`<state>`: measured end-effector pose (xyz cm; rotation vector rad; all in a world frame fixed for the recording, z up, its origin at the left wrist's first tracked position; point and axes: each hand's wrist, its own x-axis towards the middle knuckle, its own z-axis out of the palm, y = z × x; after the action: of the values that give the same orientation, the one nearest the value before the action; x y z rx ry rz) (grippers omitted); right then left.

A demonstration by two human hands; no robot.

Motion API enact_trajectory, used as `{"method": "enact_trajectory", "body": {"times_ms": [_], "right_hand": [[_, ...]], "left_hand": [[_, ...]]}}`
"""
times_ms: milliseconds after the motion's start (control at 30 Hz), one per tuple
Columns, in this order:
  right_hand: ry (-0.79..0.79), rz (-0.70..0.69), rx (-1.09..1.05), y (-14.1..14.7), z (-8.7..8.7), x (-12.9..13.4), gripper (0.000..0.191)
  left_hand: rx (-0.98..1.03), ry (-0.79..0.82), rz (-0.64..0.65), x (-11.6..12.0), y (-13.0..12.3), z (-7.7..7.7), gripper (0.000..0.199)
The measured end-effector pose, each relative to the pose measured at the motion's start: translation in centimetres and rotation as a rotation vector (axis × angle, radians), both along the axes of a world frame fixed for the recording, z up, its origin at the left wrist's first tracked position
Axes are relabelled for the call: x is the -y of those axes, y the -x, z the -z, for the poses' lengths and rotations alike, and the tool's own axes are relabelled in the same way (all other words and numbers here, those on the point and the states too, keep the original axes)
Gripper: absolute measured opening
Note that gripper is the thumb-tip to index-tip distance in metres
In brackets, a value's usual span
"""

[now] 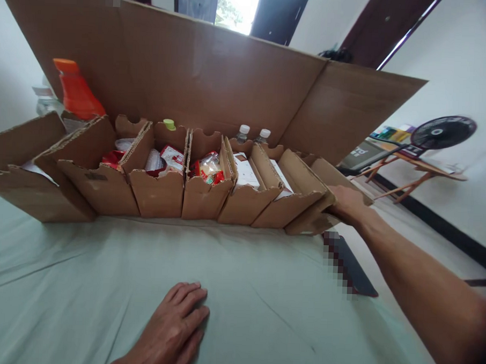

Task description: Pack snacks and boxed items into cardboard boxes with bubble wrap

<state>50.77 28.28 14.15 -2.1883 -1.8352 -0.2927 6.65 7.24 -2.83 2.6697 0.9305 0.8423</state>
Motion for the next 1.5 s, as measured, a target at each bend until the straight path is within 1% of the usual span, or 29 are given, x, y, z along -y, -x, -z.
{"method": "enact_trajectory", "body": {"times_ms": [100, 167, 233, 300, 333, 400, 467, 500, 533, 600, 633, 667, 700, 733, 767, 800, 833, 900, 967, 1033, 1067, 1133, 1233, 1267, 1300, 1333, 1400, 1433, 1500], "right_hand": [[0.038, 0.169, 0.093, 0.1, -3.8, 2.7, 0.02], [-0.055, 0.207, 0.121, 0.3, -6.3, 5.9, 0.016], [-0.246, 0.125, 0.028, 1.4, -7.9, 9.8, 0.014], [-0.407, -0.038, -0.167, 3.5, -8.1, 13.8, 0.016], [-0.431, -0.12, -0.275, 4.8, -7.7, 15.6, 0.019], [-0.333, -0.239, -0.461, 8.0, -6.1, 18.3, 0.025], [-0.206, -0.326, -0.625, 11.4, -3.7, 19.8, 0.028], [-0.186, -0.37, -0.688, 13.0, -2.3, 20.3, 0.027], [-0.199, -0.41, -0.728, 14.7, -0.7, 20.5, 0.025], [-0.271, -0.484, -0.734, 17.7, 2.5, 20.9, 0.02], [-0.295, -0.529, -0.711, 19.1, 4.1, 21.3, 0.016], [-0.296, -0.584, -0.682, 20.4, 5.6, 21.7, 0.012], [-0.281, -0.649, -0.652, 21.4, 7.0, 22.2, 0.007], [-0.259, -0.715, -0.628, 22.3, 8.1, 22.8, 0.005], [-0.23, -0.769, -0.617, 23.1, 9.0, 23.4, 0.007], [-0.197, -0.794, -0.627, 23.6, 9.7, 24.0, 0.012], [-0.153, -0.782, -0.671, 24.1, 10.3, 24.6, 0.016], [-0.027, -0.661, -0.883, 24.8, 11.2, 25.4, 0.023], [0.132, -0.481, -1.194, 25.4, 12.1, 25.9, 0.033], [0.257, -0.335, -1.428, 25.7, 12.9, 26.1, 0.047], [0.274, -0.292, -1.461, 25.7, 13.2, 26.1, 0.054], [0.205, -0.264, -1.356, 25.3, 13.4, 26.0, 0.073], [0.047, -0.325, -1.081, 24.4, 12.7, 25.6, 0.097], [0.04, -0.355, -1.044, 24.1, 12.4, 25.4, 0.101], [0.07, -0.387, -1.051, 24.0, 12.2, 25.2, 0.105], [0.123, -0.419, -1.1, 23.9, 12.1, 25.0, 0.108], [0.282, -0.465, -1.292, 24.1, 12.2, 24.7, 0.115], [0.361, -0.471, -1.409, 24.3, 12.4, 24.6, 0.115], [0.457, -0.431, -1.598, 24.6, 13.0, 24.5, 0.104]], "left_hand": [[0.045, 0.016, -0.021, 0.3, 0.1, 0.3, 0.033], [0.105, 0.036, -0.057, 0.5, 0.2, 0.9, 0.03], [0.173, 0.081, -0.097, 0.6, 0.4, 1.7, 0.027], [0.251, 0.163, -0.135, 0.3, 0.7, 2.1, 0.025], [0.297, 0.224, -0.152, 0.2, 0.8, 2.0, 0.024], [0.4, 0.4, -0.168, -0.1, 1.2, 1.1, 0.025], [0.52, 0.665, -0.159, -0.1, 1.5, -0.7, 0.031], [0.601, 0.825, -0.148, 0.1, 1.6, -1.8, 0.037], [0.701, 0.99, -0.132, 0.3, 1.6, -2.9, 0.045], [0.935, 1.287, -0.088, 0.9, 1.2, -4.6, 0.061], [1.054, 1.399, -0.061, 1.1, 0.8, -5.2, 0.066], [1.162, 1.475, -0.04, 1.2, 0.4, -5.6, 0.068], [1.256, 1.515, -0.036, 1.3, 0.0, -5.7, 0.067], [1.335, 1.52, -0.058, 1.2, -0.4, -5.7, 0.062], [1.4, 1.501, -0.107, 1.1, -0.7, -5.6, 0.057], [1.446, 1.465, -0.171, 0.9, -0.9, -5.3, 0.054], [1.473, 1.421, -0.237, 0.8, -1.0, -5.1, 0.055], [1.479, 1.336, -0.332, 0.8, -1.0, -4.9, 0.068], [1.416, 1.256, -0.384, 1.0, -0.8, -4.9, 0.081], [1.294, 1.168, -0.428, 1.3, -0.3, -5.2, 0.08], [1.225, 1.13, -0.44, 1.4, -0.1, -5.3, 0.076], [1.105, 1.088, -0.426, 1.6, 0.4, -5.6, 0.064], [1.025, 1.119, -0.339, 1.8, 0.8, -5.7, 0.048], [1.03, 1.154, -0.302, 1.9, 0.8, -5.7, 0.045], [1.051, 1.207, -0.261, 2.0, 0.8, -5.7, 0.043], [1.085, 1.276, -0.212, 2.0, 0.7, -5.7, 0.042], [1.168, 1.434, -0.117, 2.2, 0.7, -5.8, 0.041], [1.206, 1.505, -0.077, 2.2, 0.7, -5.9, 0.041], [1.248, 1.596, -0.028, 2.0, 1.0, -6.1, 0.04]]}}
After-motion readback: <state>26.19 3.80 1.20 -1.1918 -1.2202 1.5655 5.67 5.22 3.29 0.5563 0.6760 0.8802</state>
